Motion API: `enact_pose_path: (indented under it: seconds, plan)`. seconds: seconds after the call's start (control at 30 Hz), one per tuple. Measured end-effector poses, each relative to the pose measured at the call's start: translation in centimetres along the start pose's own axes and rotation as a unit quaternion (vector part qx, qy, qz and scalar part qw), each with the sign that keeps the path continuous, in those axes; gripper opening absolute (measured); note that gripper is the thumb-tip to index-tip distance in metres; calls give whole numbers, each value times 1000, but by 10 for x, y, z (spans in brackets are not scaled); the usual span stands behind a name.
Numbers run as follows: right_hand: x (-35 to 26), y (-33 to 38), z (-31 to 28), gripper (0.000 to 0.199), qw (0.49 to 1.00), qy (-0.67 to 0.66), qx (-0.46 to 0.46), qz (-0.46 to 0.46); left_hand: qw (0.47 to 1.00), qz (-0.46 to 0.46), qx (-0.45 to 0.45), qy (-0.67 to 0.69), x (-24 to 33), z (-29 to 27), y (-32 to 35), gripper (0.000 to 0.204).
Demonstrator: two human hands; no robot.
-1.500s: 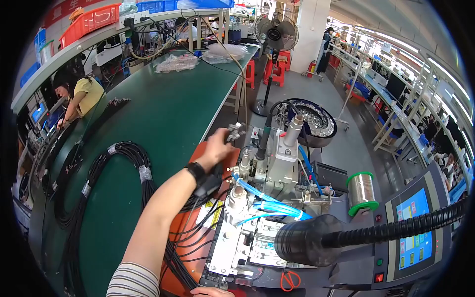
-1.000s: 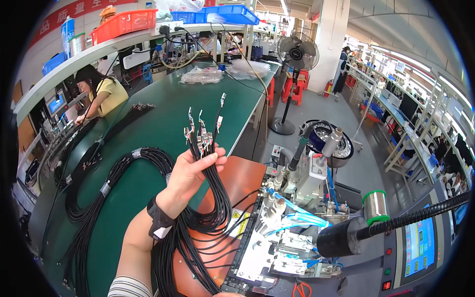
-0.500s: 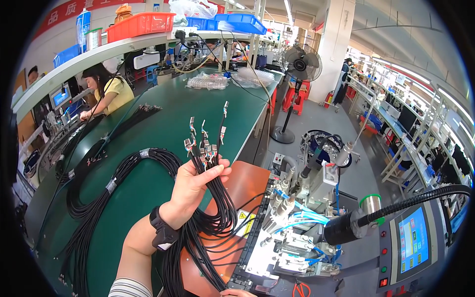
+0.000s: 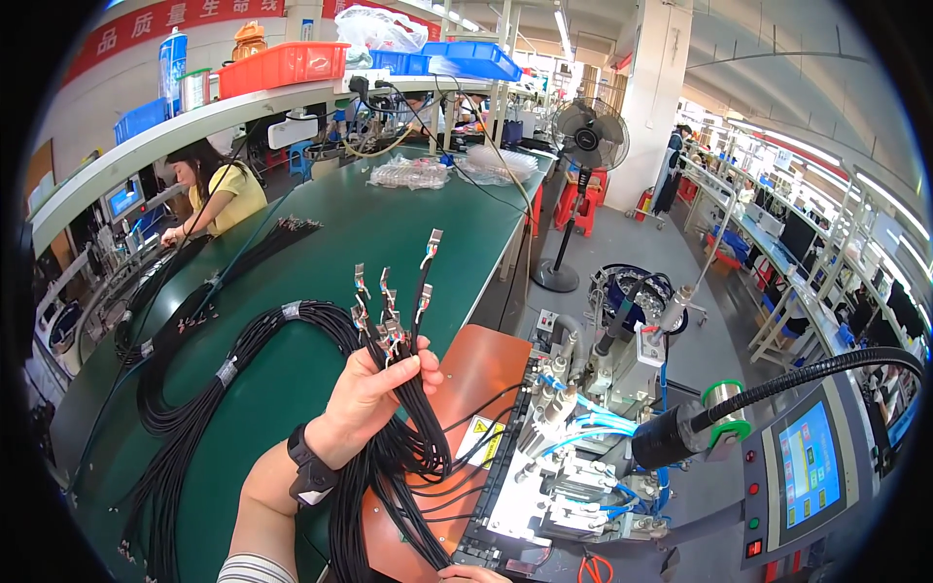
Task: The person holds a bundle of cables, separates the individual wires, and inserts them into a crimping machine. They hold the wires in place while the machine processes them, then pull the cables back and gather them.
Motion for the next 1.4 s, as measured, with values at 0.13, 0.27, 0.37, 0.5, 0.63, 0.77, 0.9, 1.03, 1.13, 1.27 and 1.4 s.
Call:
enact_pose_path:
  seconds: [0.13,0.27,0.37,0.5,0.63,0.77,0.9,1.03,1.13,1.27,1.4]
  plan:
    - [-5,5,0,13,1000,6,4,-2,1000,-11,-1,-3,6,5,13,24]
    - [-15,10,-2,13,1000,16,7,-13,1000,-18,-13,-6,13,12,27,25]
    - [-20,14,-3,14,999,19,10,-24,1000,-24,-19,0,15,15,35,25]
    - [-24,17,-5,15,999,24,15,-14,998,-34,-49,20,12,12,39,27]
    - [-29,20,-10,16,1000,9,6,22,996,-46,-71,31,13,13,47,28]
    - [-36,20,-14,16,1000,23,17,-12,994,-55,-85,43,13,15,53,28]
    - [-44,26,-13,14,1000,15,10,-16,994,-54,-82,47,19,15,67,28]
    - [-53,32,-10,14,999,38,28,-14,995,-49,-68,49,26,5,83,28]
    - [-64,38,-3,13,999,44,28,-14,997,-43,-34,47,37,-4,105,28]
    - [-81,47,8,13,999,41,19,-17,998,-44,1,51,47,-6,129,27]
    - [-103,66,24,13,1000,18,-2,-17,996,-45,-25,72,47,-20,162,28]
Point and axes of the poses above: each hand's wrist, its own y-axis away from the middle knuckle, its own z-axis out of the palm, x = y × z, the point moved 3 cm from there along -y, towards the middle knuckle, and after that the axes turned 11 degrees about x, right-handed, at the moved point
